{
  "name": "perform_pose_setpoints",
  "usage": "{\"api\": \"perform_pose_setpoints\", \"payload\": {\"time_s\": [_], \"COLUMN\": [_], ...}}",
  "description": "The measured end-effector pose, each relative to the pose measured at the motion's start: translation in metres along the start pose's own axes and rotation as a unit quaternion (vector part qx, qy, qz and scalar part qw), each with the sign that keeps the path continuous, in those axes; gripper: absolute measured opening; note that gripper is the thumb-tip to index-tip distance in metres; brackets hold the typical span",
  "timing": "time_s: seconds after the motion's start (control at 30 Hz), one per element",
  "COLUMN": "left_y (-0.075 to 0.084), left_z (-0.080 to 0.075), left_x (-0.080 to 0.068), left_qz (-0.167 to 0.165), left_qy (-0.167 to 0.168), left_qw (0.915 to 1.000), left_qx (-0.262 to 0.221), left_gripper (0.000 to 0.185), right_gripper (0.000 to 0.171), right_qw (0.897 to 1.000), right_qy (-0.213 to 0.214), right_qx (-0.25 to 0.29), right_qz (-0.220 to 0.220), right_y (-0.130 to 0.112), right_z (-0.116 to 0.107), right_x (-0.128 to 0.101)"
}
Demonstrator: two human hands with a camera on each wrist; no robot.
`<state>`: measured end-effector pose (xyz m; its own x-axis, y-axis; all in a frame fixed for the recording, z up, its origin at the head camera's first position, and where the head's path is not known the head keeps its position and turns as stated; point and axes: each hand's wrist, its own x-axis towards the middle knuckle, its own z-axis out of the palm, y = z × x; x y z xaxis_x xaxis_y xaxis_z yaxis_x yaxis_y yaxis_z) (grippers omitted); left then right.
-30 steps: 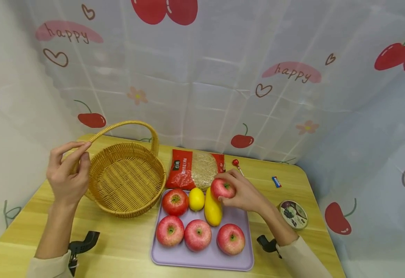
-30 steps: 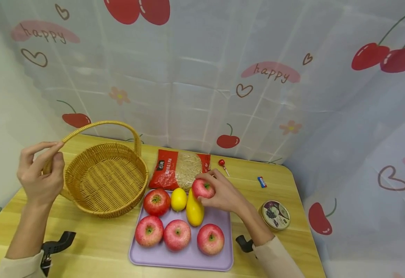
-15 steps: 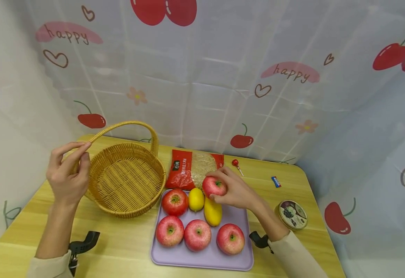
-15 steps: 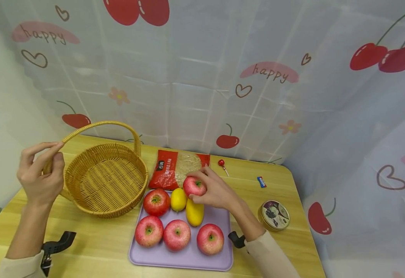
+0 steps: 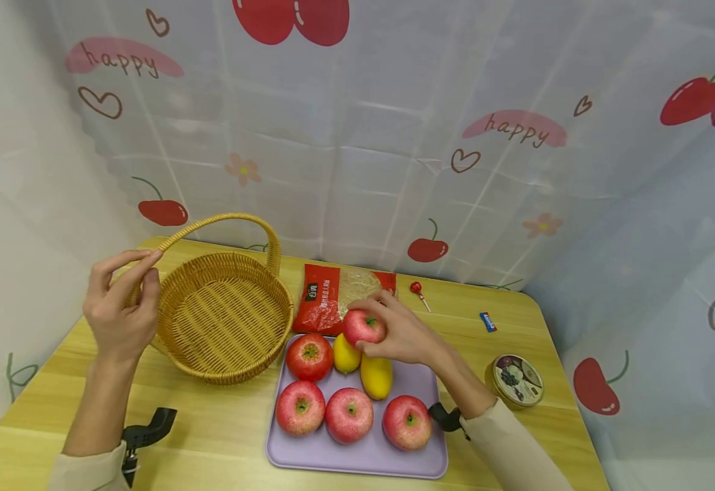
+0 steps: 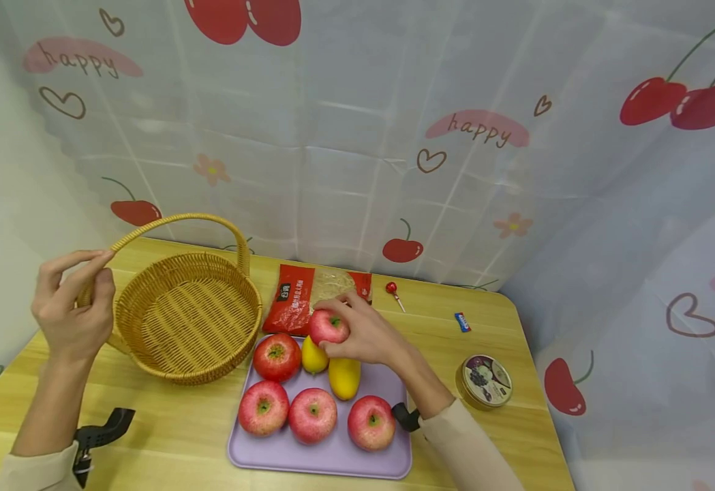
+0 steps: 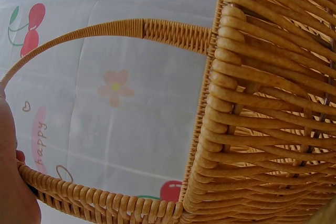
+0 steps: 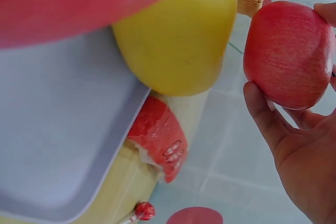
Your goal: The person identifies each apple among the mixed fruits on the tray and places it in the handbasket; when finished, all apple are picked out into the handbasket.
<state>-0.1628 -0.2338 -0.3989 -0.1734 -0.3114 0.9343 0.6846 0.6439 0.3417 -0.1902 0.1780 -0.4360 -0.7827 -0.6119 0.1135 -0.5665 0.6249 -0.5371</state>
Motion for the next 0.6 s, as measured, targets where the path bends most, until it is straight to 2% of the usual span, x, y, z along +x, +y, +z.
{"api": "perform_pose_setpoints", "payload": {"time_s": [0.27, 0.5, 0.6], "left_y": [-0.005, 0.004, -0.003], "left_z": [-0.001, 0.000, -0.001], "left_x": [-0.002, 0.002, -0.001], "left_qz": [0.002, 0.000, 0.001], "left_qy": [0.001, -0.001, 0.000], "left_qw": [1.0000, 1.0000, 1.0000], "left_qx": [0.001, -0.002, -0.001], "left_gripper": [0.019, 0.021, 0.020], "right_gripper": [0.056, 0.059, 0.060], "right_qw": [1.000, 1.000, 1.000], "right_qy": [0.001, -0.003, -0.007], "right_qx": [-0.009, -0.014, -0.014], "right_qz": [-0.007, -0.013, -0.011], "right_y": [-0.008, -0.014, -0.016], "right_z": [0.000, 0.000, 0.000], "right_x": [0.012, 0.019, 0.022]}}
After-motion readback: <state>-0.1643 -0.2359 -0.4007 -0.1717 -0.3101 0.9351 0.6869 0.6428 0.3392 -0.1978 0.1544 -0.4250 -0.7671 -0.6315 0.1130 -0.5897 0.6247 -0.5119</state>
